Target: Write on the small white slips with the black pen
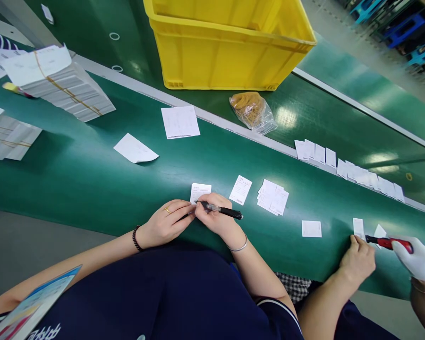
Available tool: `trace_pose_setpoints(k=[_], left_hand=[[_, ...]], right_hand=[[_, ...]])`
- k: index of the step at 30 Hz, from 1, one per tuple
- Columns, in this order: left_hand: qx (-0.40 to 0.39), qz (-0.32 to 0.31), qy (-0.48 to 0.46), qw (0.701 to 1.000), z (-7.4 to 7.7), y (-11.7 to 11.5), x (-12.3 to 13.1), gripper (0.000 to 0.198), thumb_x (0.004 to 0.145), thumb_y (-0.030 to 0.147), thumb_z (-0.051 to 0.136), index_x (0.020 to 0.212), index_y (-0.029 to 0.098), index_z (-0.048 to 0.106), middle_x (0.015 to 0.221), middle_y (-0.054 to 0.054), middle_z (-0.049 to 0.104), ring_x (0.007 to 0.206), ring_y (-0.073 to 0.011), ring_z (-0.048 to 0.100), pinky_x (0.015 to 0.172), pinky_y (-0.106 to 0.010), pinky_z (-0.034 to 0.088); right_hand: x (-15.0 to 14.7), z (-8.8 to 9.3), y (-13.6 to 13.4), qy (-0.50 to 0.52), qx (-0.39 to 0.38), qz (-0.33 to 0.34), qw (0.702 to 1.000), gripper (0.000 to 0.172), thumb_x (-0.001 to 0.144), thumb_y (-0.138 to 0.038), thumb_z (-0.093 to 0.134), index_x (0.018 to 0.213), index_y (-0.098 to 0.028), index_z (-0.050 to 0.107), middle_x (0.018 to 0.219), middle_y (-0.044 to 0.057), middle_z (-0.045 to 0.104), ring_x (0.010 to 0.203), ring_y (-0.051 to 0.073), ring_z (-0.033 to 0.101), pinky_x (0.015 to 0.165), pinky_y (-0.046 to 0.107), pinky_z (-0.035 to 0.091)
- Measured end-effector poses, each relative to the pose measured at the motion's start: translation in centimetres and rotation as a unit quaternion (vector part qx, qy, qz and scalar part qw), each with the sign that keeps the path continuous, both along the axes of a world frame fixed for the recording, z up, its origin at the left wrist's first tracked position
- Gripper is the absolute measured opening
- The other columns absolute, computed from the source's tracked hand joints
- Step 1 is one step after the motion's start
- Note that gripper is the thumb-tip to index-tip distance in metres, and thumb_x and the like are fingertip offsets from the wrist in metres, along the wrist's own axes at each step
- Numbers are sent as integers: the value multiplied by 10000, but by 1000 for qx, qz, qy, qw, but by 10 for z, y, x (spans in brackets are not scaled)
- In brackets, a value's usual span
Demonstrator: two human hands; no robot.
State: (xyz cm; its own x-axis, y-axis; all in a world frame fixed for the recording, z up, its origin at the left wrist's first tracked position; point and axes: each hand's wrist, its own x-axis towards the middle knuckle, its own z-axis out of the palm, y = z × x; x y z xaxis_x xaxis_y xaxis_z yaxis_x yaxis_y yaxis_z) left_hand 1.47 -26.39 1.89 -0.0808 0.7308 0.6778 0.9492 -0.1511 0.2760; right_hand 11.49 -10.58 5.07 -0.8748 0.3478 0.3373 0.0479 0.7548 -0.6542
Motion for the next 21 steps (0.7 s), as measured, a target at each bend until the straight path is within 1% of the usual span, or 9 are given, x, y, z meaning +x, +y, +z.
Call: trace_pose_setpoints(k=[5, 9, 12, 18, 21], left_hand=[[-4, -1, -6, 1000, 0, 0, 0, 149, 915, 69, 539, 1011, 138, 629, 1023, -99, 691, 1000, -198, 647, 855, -380, 607], [0, -3, -1, 1000, 2, 1, -1, 129, 907, 66, 554, 998, 117, 630, 1010, -106, 690, 988, -200, 643, 862, -375, 604], [-2, -5, -6, 1000, 2, 0, -1, 146, 915, 67, 536, 1010, 124, 631, 1010, -105, 690, 998, -199, 638, 861, -376, 603], [-13, -11, -16, 1000, -2, -1, -1, 166, 920, 76, 524, 1028, 129, 638, 1031, -113, 687, 1040, -209, 623, 881, -395, 595], [-13, -10, -15, 1000, -2, -2, -1, 163, 918, 77, 530, 1026, 131, 639, 1034, -113, 687, 1047, -210, 622, 884, -396, 595]], right_hand=[[-1, 2, 0, -10, -2, 6, 1000, 122, 825, -183, 546, 743, -227, 626, 637, -7, 666, 557, 134, 624, 581, 263, 538], [-2, 3, -1, -8, 4, 8, 1000, 117, 823, -179, 548, 739, -225, 614, 636, -8, 665, 556, 131, 623, 574, 256, 531], [-2, 3, -1, -7, 8, 10, 1000, 114, 820, -174, 547, 740, -223, 611, 636, -6, 663, 560, 133, 623, 578, 257, 530], [-2, 1, -1, -8, 18, 8, 1000, 121, 819, -183, 536, 742, -227, 619, 643, -4, 665, 571, 136, 626, 591, 267, 539], [-2, 1, -1, -3, 20, 9, 1000, 126, 821, -182, 533, 734, -227, 613, 634, -6, 659, 559, 134, 619, 574, 264, 531]])
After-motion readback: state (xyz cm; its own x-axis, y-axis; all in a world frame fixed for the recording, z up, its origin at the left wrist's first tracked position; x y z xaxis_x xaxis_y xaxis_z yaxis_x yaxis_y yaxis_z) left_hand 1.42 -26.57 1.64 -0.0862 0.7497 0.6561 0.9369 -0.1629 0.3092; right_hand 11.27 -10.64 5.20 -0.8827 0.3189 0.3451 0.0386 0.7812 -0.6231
